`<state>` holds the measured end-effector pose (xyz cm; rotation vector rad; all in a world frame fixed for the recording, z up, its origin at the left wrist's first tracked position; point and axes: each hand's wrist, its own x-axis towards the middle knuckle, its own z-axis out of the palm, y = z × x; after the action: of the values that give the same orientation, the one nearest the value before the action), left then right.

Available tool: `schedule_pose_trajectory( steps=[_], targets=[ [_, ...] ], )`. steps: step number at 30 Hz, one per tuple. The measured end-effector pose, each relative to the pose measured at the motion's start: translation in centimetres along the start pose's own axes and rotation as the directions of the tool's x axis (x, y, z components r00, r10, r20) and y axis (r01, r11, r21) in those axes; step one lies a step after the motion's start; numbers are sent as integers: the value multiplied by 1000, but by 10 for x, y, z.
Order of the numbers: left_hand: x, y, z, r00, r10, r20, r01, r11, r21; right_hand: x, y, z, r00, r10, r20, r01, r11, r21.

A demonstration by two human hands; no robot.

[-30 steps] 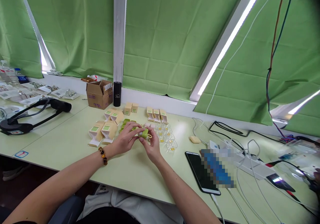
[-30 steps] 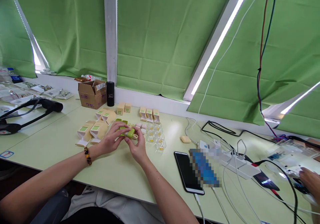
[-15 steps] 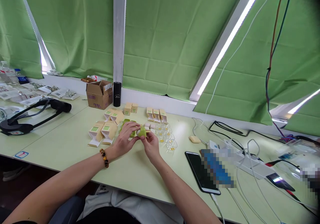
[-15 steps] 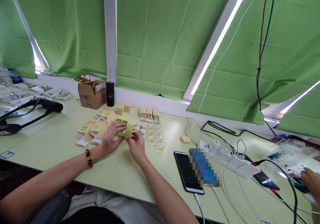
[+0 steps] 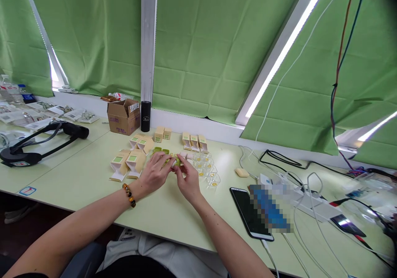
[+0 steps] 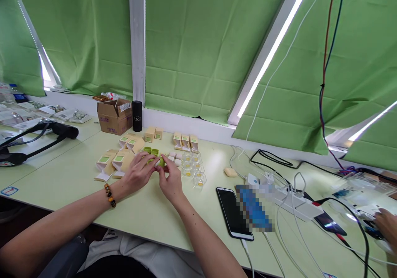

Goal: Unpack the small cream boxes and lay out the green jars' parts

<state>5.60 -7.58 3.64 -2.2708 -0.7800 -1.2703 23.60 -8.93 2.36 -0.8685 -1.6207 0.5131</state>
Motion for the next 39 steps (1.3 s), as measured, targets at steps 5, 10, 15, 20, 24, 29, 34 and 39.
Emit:
schedule_pose_trajectory(
  steps=[5,10,15,20,24,29,34,39],
  targets=[
    [2,4,-3,999,37,21,-38,999,35,-3,-3,2,1000,-27,-1,27,999,-31],
    [3,5,-5,998,29,55,-29,1000,4,-4,-5,1,999,13,33,-14,999,37],
    [2,4,-4,994,47,102,-49,999,22,-3,2,3,996,55,69,-65,985,161],
    [4,5,-4,990,65,128,-62,998,-23,-4,6,3,996,75,55,-83,982,168],
    [5,7,-5,992,48,117,-38,995,-92,-4,2,3,997,62,42,-67,991,116],
    [2,5,-5,994,39,104,-25,992,-126,-4,1,4,998,49,37,-52,994,93],
    [3,5,-5,996,17,88,-3,987,-162,-3,4,5,998,62,24,-64,992,108],
    [4,7,-3,997,16,77,-7,994,-110,0,3,4,995,80,53,-86,987,137]
  ],
)
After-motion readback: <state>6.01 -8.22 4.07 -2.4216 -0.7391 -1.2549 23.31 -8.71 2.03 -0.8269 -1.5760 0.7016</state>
